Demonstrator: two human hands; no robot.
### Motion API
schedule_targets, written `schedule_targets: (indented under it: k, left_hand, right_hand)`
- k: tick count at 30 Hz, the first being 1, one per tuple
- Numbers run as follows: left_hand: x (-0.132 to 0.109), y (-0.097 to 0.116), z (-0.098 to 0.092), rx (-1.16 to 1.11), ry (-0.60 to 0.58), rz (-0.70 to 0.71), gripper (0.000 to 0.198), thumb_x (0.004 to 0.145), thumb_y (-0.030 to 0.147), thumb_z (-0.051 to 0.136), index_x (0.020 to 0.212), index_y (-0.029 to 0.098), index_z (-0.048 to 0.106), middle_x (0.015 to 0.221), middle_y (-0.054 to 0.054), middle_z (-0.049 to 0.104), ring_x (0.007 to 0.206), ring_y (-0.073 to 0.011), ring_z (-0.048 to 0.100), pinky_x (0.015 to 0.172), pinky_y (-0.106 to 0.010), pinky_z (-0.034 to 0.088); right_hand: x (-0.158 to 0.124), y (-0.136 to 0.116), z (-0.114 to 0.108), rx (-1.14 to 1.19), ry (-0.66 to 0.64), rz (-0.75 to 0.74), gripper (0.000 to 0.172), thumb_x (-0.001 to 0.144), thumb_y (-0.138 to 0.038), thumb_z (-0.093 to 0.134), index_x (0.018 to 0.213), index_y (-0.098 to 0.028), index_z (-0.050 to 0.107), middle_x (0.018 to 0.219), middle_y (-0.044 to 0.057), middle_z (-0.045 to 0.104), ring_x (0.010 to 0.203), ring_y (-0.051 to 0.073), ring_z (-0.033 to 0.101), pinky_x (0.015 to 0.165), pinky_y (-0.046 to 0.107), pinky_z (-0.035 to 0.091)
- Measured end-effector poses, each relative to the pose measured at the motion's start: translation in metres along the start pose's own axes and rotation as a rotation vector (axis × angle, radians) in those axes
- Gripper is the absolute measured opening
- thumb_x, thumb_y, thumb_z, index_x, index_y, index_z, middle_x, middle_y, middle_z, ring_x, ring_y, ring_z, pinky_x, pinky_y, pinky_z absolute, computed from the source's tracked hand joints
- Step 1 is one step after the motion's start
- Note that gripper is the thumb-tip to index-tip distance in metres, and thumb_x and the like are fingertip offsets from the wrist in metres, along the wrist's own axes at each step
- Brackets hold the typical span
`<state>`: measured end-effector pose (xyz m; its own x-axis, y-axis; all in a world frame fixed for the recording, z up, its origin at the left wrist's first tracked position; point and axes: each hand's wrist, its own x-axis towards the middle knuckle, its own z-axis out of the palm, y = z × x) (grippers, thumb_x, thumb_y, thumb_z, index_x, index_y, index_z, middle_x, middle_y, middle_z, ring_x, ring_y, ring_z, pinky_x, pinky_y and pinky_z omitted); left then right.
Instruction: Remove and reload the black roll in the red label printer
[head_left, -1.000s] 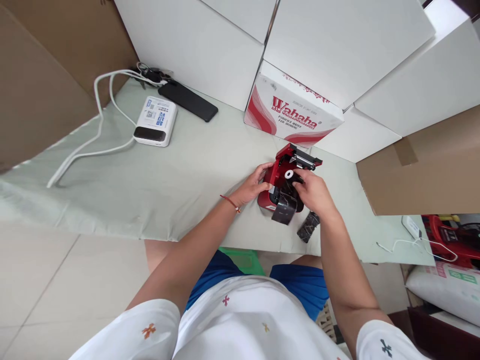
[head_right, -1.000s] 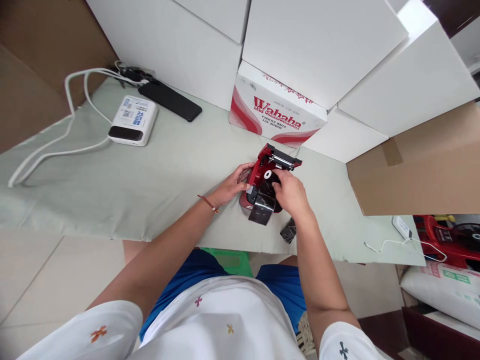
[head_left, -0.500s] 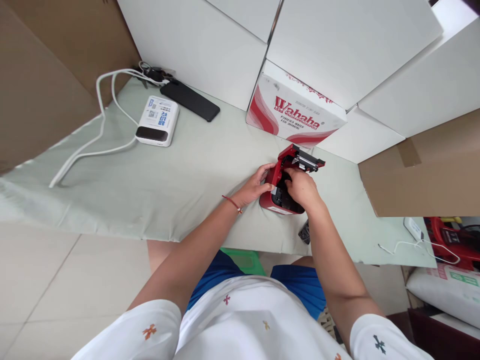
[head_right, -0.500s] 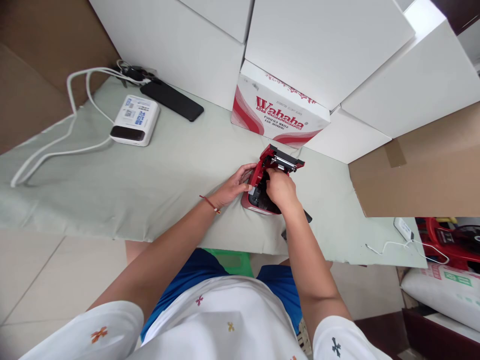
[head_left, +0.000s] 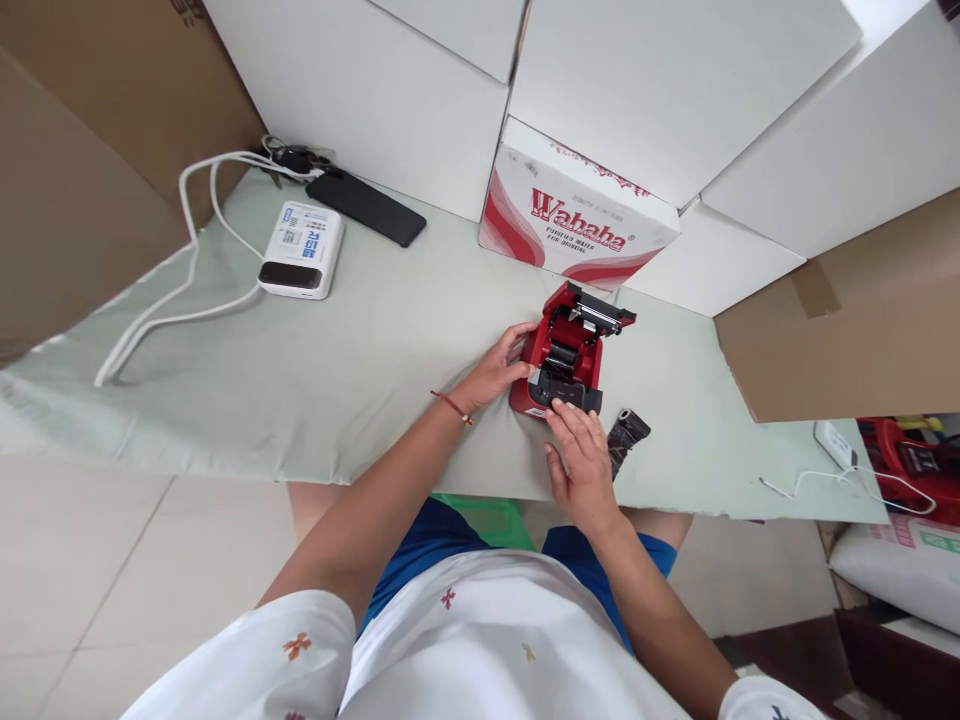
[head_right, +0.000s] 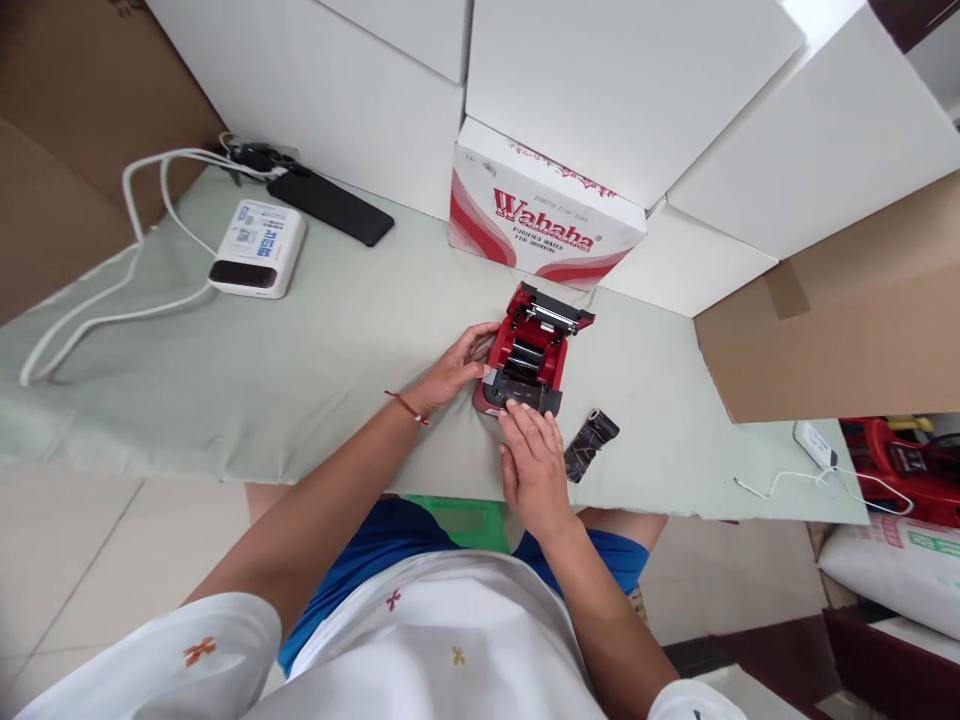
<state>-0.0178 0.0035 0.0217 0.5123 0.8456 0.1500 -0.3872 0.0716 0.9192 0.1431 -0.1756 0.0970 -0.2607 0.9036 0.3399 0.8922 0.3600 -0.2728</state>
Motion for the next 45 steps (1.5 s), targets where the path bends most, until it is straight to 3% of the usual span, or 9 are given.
schedule_targets:
  k: [4, 8, 12, 17, 21, 25, 37, 40, 45]
  left_hand:
    - [0.011, 0.007, -0.002, 0.068, 0.05, 0.008, 0.079, 0.079, 0.036, 0.073, 0.153, 0.03, 0.046, 0.174, -0.01, 0.04, 0.167, -0.0358, 0.029, 0.137, -0.061, 0.023]
    - [0.041, 0.023, -0.001, 0.156, 0.147, 0.143, 0.068, 0.093, 0.048, 0.066, 0.155, 0.03, 0.044, 0.174, -0.01, 0.04, 0.167, -0.0322, 0.029, 0.137, -0.057, 0.023]
    - [0.062, 0.045, 0.007, 0.211, 0.099, 0.231, 0.062, 0.101, 0.06, 0.059, 0.153, 0.028, 0.051, 0.169, -0.011, 0.049, 0.163, -0.0302, 0.039, 0.136, -0.05, 0.029]
    - [0.039, 0.059, 0.019, 0.265, 0.123, 0.235, 0.054, 0.104, 0.064, 0.054, 0.136, 0.023, 0.068, 0.14, -0.011, 0.072, 0.138, -0.0269, 0.064, 0.125, -0.049, 0.045]
    - [0.005, 0.054, 0.019, 0.411, 0.097, 0.343, 0.052, 0.108, 0.062, 0.046, 0.105, 0.023, 0.081, 0.12, -0.01, 0.08, 0.132, -0.0272, 0.067, 0.124, -0.053, 0.046]
    - [-0.015, 0.046, 0.018, 0.494, 0.077, 0.389, 0.05, 0.11, 0.056, 0.043, 0.107, 0.025, 0.082, 0.121, -0.01, 0.082, 0.132, -0.0266, 0.069, 0.121, -0.055, 0.049]
    - [-0.004, 0.022, 0.022, 0.608, 0.206, 0.567, 0.049, 0.112, 0.044, 0.04, 0.09, 0.024, 0.079, 0.101, -0.007, 0.084, 0.106, -0.0236, 0.074, 0.101, -0.05, 0.054]
    - [-0.005, 0.026, 0.02, 0.645, 0.16, 0.533, 0.043, 0.109, 0.044, 0.044, 0.091, 0.025, 0.079, 0.103, -0.007, 0.084, 0.107, -0.0251, 0.074, 0.103, -0.052, 0.053]
    - [-0.007, 0.034, 0.009, 0.538, 0.058, 0.365, 0.019, 0.094, 0.042, 0.069, 0.093, 0.026, 0.079, 0.109, -0.008, 0.083, 0.118, -0.0298, 0.07, 0.114, -0.058, 0.049]
  right_hand:
    - [-0.002, 0.003, 0.007, -0.01, 0.02, 0.018, 0.051, 0.105, -0.014, 0.051, 0.153, -0.028, 0.06, 0.163, 0.009, 0.058, 0.153, 0.026, 0.05, 0.13, 0.056, 0.035]
    - [-0.005, 0.004, 0.013, -0.021, 0.024, 0.021, 0.041, 0.103, -0.013, 0.053, 0.136, -0.028, 0.072, 0.164, 0.007, 0.057, 0.155, 0.025, 0.047, 0.131, 0.055, 0.032]
    - [-0.007, 0.006, 0.019, -0.033, 0.038, 0.006, 0.035, 0.1, -0.012, 0.055, 0.124, -0.026, 0.077, 0.164, 0.007, 0.057, 0.155, 0.025, 0.046, 0.132, 0.053, 0.031]
    - [-0.006, 0.008, 0.021, -0.05, 0.064, -0.017, 0.034, 0.099, -0.011, 0.054, 0.12, -0.024, 0.078, 0.162, 0.009, 0.059, 0.154, 0.024, 0.046, 0.132, 0.05, 0.029]
    - [-0.006, 0.01, 0.023, -0.077, 0.074, -0.025, 0.033, 0.099, -0.011, 0.054, 0.117, -0.025, 0.078, 0.159, 0.008, 0.062, 0.153, 0.023, 0.047, 0.132, 0.048, 0.029]
    - [-0.007, 0.012, 0.025, -0.079, 0.102, -0.044, 0.032, 0.098, -0.012, 0.054, 0.115, -0.025, 0.079, 0.158, 0.008, 0.063, 0.152, 0.022, 0.048, 0.132, 0.046, 0.028]
    - [-0.011, 0.017, 0.031, -0.064, 0.126, -0.057, 0.031, 0.098, -0.012, 0.055, 0.111, -0.025, 0.079, 0.154, 0.008, 0.066, 0.15, 0.022, 0.049, 0.132, 0.045, 0.026]
    - [-0.012, 0.019, 0.032, -0.068, 0.099, -0.043, 0.032, 0.096, -0.012, 0.056, 0.112, -0.027, 0.08, 0.156, 0.007, 0.064, 0.151, 0.023, 0.048, 0.133, 0.047, 0.025]
    - [-0.012, 0.019, 0.032, -0.059, 0.068, -0.036, 0.031, 0.097, -0.014, 0.058, 0.114, -0.028, 0.08, 0.159, 0.007, 0.062, 0.153, 0.025, 0.046, 0.133, 0.049, 0.025]
